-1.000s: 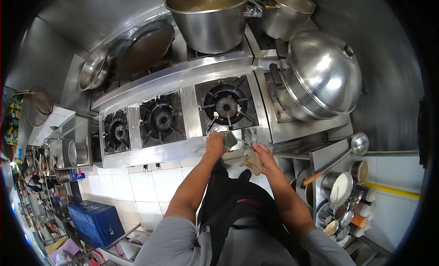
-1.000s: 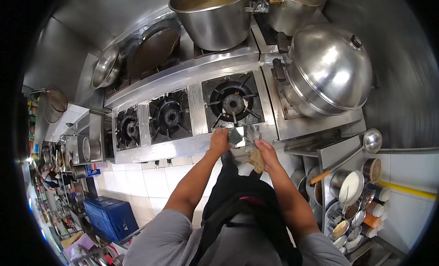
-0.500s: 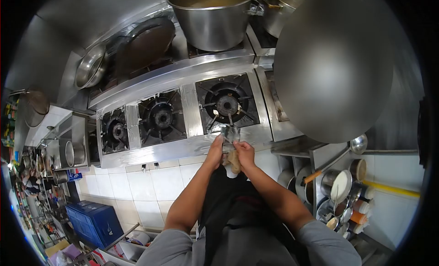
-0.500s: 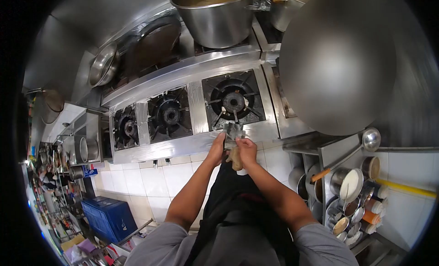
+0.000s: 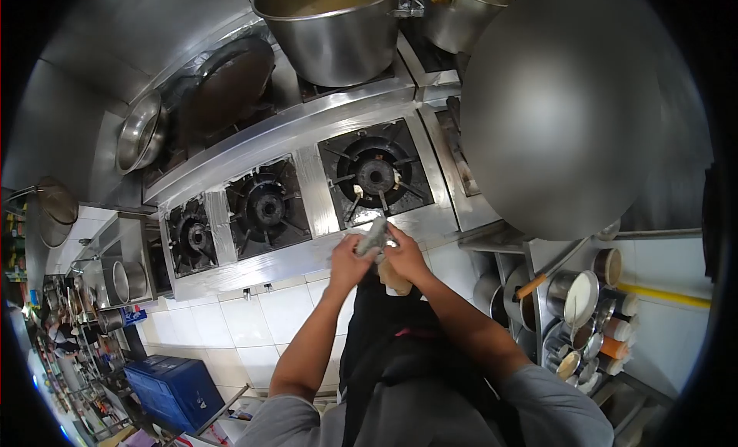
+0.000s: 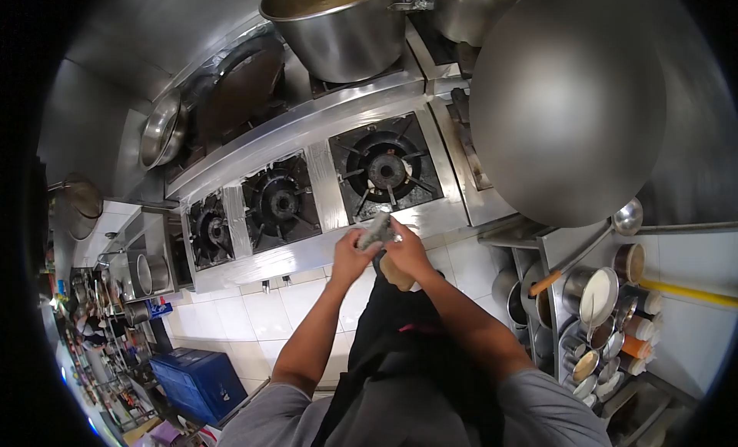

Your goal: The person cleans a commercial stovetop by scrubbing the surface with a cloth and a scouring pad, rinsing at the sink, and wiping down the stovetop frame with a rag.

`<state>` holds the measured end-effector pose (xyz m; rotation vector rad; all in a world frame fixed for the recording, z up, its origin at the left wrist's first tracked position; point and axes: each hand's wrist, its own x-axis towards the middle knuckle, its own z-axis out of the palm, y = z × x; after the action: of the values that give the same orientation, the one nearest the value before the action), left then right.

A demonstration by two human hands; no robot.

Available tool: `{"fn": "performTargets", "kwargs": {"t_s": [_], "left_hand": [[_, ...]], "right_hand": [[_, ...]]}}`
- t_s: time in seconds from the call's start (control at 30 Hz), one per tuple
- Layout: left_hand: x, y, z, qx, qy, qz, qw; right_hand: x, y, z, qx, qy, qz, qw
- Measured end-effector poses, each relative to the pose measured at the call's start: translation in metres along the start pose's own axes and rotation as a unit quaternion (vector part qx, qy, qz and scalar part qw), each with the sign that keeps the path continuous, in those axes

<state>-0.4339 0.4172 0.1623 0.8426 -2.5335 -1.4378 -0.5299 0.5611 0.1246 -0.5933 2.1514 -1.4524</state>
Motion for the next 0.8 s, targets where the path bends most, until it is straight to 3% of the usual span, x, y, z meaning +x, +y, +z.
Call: {"fn": "performTargets", "kwargs": {"t_s": [0.07,0.1,0.17,0.27,0.3,0.33,0.37,0.4,0.47,0.5,0.53,0.57,0.63,0.67,0.73,0.77,0.8], "left_hand": [[0.004,-0.003,0.004,-0.033,0.043,0.126,0.99],[0.007,-0.011,0.006,-0.029,0.046,0.126,0.991],[0.014,-0.029,0.011,-0.156,-0.065,0.072,0.983],[0.046,-0.019,-0.018,-0.083,-0.099,0.125,0.984],[0.068,-0.018,-0.029,-0.041,-0.069,0.091,0.993],[0.102,-0.033,-0.04,0.016,-0.012,0.133,0.991],[0.131,-0.027,-0.062,0.107,0.02,0.073,0.991],[0.17,-0.045,-0.077,0.165,0.032,0.093,0.981],[0.245,-0.101,-0.098,0.263,0.095,0.236,0.931],[0.265,-0.121,-0.099,0.262,0.09,0.234,0.932],[0.279,-0.138,-0.1,0.293,0.071,0.214,0.929],[0.287,-0.151,-0.099,0.324,0.052,0.195,0.924],[0.24,-0.165,-0.075,0.275,0.103,0.226,0.929],[0.194,-0.174,-0.056,0.331,0.073,0.196,0.92],[0.1,-0.191,-0.019,0.444,0.004,0.146,0.884],[0.058,-0.176,-0.012,0.438,-0.013,0.147,0.887],[0.045,-0.161,-0.03,0.357,-0.106,0.199,0.906]], "right_hand": [[0.01,0.001,-0.004,0.201,-0.105,0.08,0.971],[0.013,-0.007,-0.009,0.242,-0.14,0.065,0.958],[0.019,-0.008,-0.013,0.249,-0.179,0.074,0.949],[0.031,-0.01,-0.022,0.221,-0.211,0.083,0.949],[0.035,-0.003,-0.024,0.164,-0.145,0.064,0.974],[0.039,0.006,-0.028,0.106,-0.077,0.046,0.99],[0.043,0.02,-0.041,0.092,-0.037,0.037,0.994],[0.045,0.037,-0.058,0.078,0.003,0.03,0.997],[0.042,0.043,-0.105,-0.06,0.129,0.065,0.988],[0.041,0.047,-0.138,-0.134,0.164,0.084,0.974],[0.039,0.052,-0.163,-0.044,0.235,0.156,0.958],[0.032,0.073,-0.195,-0.231,0.29,0.043,0.928],[0.017,0.102,-0.25,-0.333,0.361,0.033,0.871],[0.01,0.114,-0.268,-0.393,0.388,0.014,0.833],[-0.003,0.11,-0.283,-0.378,0.373,0.146,0.835],[-0.006,0.124,-0.288,-0.395,0.381,0.105,0.829],[-0.004,0.128,-0.289,-0.392,0.381,0.108,0.83]]}}
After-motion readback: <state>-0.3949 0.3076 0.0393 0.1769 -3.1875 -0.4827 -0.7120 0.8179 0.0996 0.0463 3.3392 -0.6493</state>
